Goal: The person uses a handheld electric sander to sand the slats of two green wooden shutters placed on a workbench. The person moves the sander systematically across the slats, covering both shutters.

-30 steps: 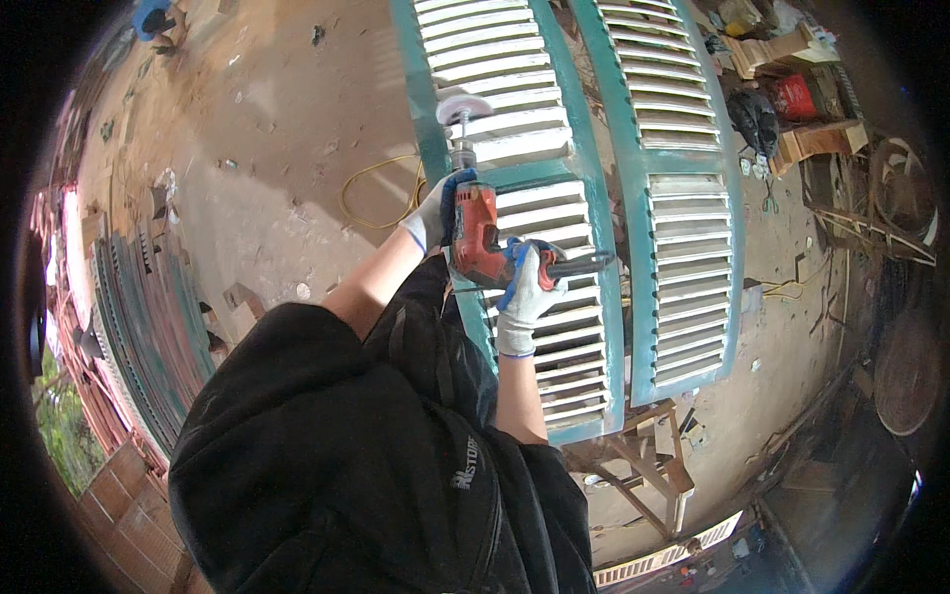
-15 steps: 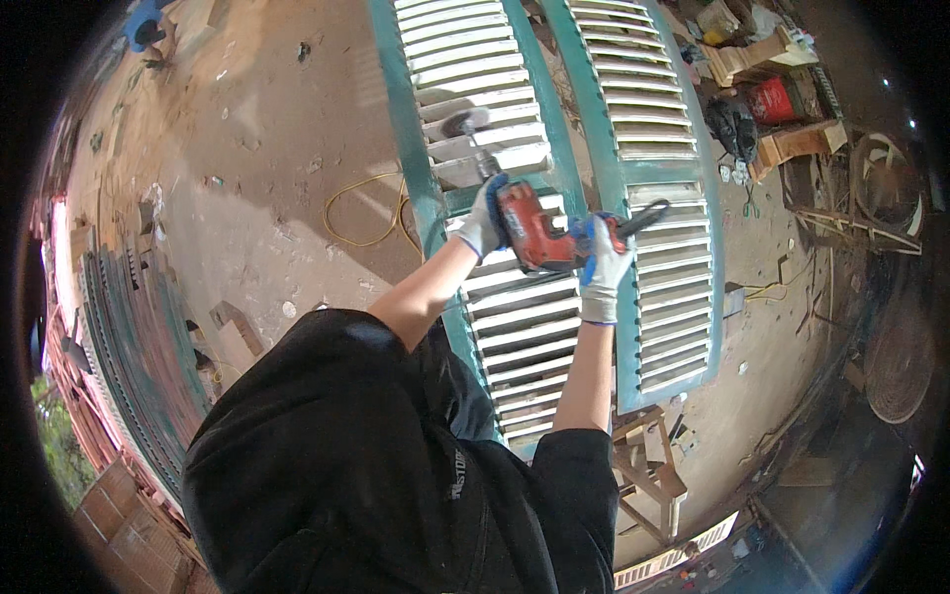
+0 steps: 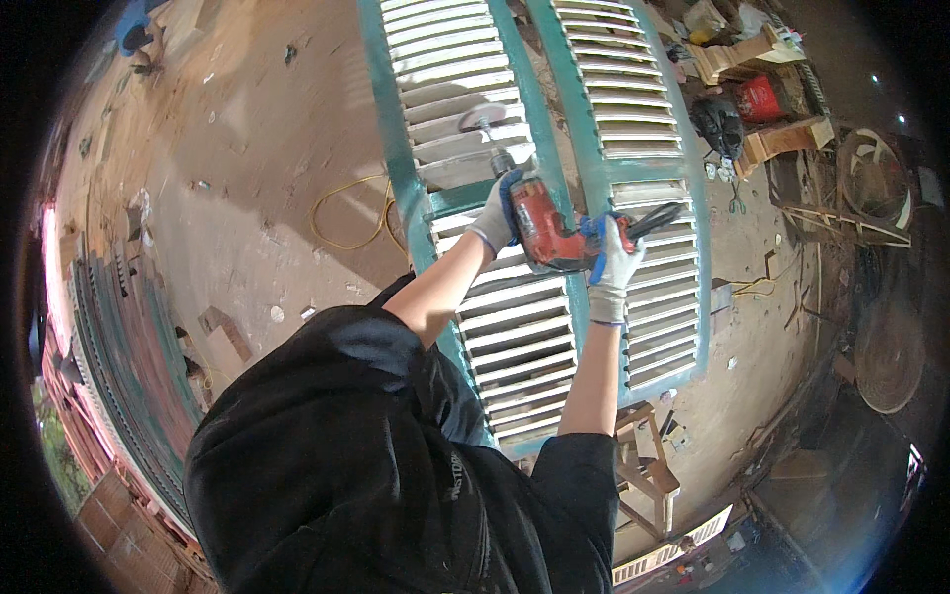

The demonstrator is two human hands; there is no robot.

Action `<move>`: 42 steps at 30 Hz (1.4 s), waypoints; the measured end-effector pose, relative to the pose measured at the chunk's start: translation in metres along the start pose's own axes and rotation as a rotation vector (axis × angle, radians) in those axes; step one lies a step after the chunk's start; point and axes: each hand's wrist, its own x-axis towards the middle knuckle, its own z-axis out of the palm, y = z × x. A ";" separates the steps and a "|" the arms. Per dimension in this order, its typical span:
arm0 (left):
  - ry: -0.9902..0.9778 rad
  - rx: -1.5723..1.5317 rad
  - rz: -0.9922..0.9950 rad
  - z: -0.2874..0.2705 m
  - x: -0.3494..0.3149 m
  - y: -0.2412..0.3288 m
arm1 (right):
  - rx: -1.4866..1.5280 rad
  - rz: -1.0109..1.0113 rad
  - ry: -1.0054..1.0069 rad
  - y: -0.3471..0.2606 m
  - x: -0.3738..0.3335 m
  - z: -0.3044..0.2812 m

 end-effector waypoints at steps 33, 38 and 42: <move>0.212 0.173 0.064 -0.008 -0.113 0.076 | 0.065 0.026 0.244 0.019 -0.125 0.095; 0.408 0.181 0.058 -0.022 -0.132 0.080 | 0.036 0.031 0.078 0.043 -0.132 0.082; 0.281 0.243 0.079 -0.017 -0.134 0.074 | 0.196 0.056 0.108 0.054 -0.134 0.073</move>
